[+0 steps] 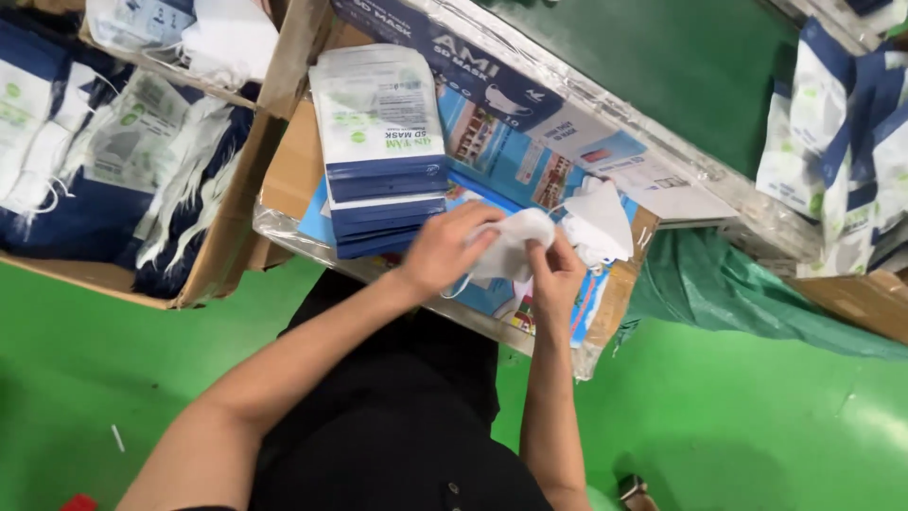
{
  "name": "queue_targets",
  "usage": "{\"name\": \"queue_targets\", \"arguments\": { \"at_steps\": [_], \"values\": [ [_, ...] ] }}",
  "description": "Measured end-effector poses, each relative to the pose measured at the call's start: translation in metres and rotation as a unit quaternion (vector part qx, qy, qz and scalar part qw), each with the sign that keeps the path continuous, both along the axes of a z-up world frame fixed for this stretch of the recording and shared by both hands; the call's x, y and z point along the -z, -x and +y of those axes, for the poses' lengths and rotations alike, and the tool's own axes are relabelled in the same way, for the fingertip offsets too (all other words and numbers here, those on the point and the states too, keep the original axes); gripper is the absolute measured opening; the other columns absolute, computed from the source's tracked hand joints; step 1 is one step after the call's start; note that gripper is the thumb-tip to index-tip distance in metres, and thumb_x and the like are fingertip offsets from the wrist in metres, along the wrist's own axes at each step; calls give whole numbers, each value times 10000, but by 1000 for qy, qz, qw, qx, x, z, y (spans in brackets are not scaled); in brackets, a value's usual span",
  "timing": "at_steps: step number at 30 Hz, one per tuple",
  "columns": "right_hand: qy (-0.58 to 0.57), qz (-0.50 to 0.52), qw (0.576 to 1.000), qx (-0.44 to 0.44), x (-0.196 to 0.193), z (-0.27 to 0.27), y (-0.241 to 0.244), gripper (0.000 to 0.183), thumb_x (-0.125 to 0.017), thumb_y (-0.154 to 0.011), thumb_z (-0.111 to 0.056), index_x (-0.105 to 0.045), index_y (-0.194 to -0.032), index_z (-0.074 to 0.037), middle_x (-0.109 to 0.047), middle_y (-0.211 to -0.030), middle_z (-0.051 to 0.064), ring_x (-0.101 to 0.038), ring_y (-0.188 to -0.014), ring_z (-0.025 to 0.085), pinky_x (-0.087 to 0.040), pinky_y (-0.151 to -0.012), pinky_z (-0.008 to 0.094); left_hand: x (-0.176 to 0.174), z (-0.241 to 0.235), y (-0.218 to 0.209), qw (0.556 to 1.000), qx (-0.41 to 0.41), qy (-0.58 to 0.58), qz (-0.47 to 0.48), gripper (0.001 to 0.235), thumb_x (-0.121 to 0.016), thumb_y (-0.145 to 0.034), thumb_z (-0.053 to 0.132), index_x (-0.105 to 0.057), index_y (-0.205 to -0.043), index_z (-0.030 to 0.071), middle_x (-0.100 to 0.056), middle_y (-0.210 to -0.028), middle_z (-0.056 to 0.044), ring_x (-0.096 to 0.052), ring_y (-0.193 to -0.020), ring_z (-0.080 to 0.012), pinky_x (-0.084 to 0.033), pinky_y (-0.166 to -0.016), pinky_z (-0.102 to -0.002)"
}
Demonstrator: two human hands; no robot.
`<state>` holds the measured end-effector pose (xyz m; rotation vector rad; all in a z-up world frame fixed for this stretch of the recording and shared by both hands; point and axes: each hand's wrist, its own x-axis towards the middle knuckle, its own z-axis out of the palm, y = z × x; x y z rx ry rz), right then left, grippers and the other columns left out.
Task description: The person picks white 3D face masks one at a time from a conveyor and inserts each into a printed plastic pouch, pressing the mask inside. The person stacks the filled pouches and places the stacked pouches into cardboard boxes.
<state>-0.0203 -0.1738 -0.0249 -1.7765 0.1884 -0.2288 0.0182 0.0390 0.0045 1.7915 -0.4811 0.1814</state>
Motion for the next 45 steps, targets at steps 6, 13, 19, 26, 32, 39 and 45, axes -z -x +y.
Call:
{"name": "queue_targets", "arguments": {
  "at_steps": [6, 13, 19, 26, 32, 39, 45],
  "values": [
    [-515, -57, 854, -44, -87, 28, -10, 244, -697, -909, -245, -736, -1081, -77, -728, -970, 19, -679, -842, 168, -537, -709, 333, -13, 104, -47, 943, -87, -242, -209, 131, -745, -888, 123, -675, -976, 55, -650, -971, -115, -619, -942, -328, -492, -812, -444],
    [-80, -24, 989, -126, -22, 71, -67, 252, -636, -979, -141, -661, -1193, -9, -710, -1056, 12, -637, -947, 111, -512, -841, 244, 60, 117, -79, 899, -32, -361, -246, 160, -625, -807, 84, -612, -961, 42, -607, -1004, -121, -614, -1007, -312, -533, -853, -400],
    [-81, -21, 986, -147, -21, 129, -94, 278, -686, -919, -78, -651, -1182, 3, -693, -1017, 33, -637, -900, 93, -520, -769, 238, -21, 115, -58, 934, -68, -225, -267, 189, -637, -758, 137, -563, -861, -2, -594, -929, -167, -610, -908, -354, -508, -739, -430],
    [26, -10, 996, -90, -16, 103, -70, 186, -767, -926, -109, -727, -1046, 27, -702, -962, 74, -630, -832, 140, -502, -685, 294, -48, 99, -30, 946, -130, -165, -247, 68, -665, -869, 36, -619, -911, 8, -592, -920, -134, -596, -894, -339, -508, -782, -435],
    [136, -155, 977, 62, -41, 86, -53, 282, -782, -852, -70, -685, -1103, 13, -705, -1030, 87, -631, -942, 128, -527, -849, 305, -67, 56, -1, 966, -102, -17, -237, 240, -757, -825, 52, -621, -1017, 2, -620, -1019, -113, -608, -980, -290, -508, -867, -401],
    [-41, 0, 999, -28, -15, 92, -51, 375, -789, -808, -37, -711, -1170, 27, -770, -1103, 123, -695, -969, 149, -573, -841, 316, 7, 28, 11, 903, -145, 299, 272, 413, -716, -908, 47, -613, -1298, -39, -695, -1261, -140, -656, -1100, -203, -527, -948, -353],
    [-360, 5, 932, -46, -10, 100, -10, 356, -697, -947, -61, -693, -1297, 2, -696, -1070, 86, -645, -951, 114, -548, -878, 280, 1, 38, -3, 861, -176, 386, 280, 434, -735, -885, 53, -615, -1292, -36, -708, -1172, -145, -672, -975, -245, -549, -801, -395]
  ]
}}
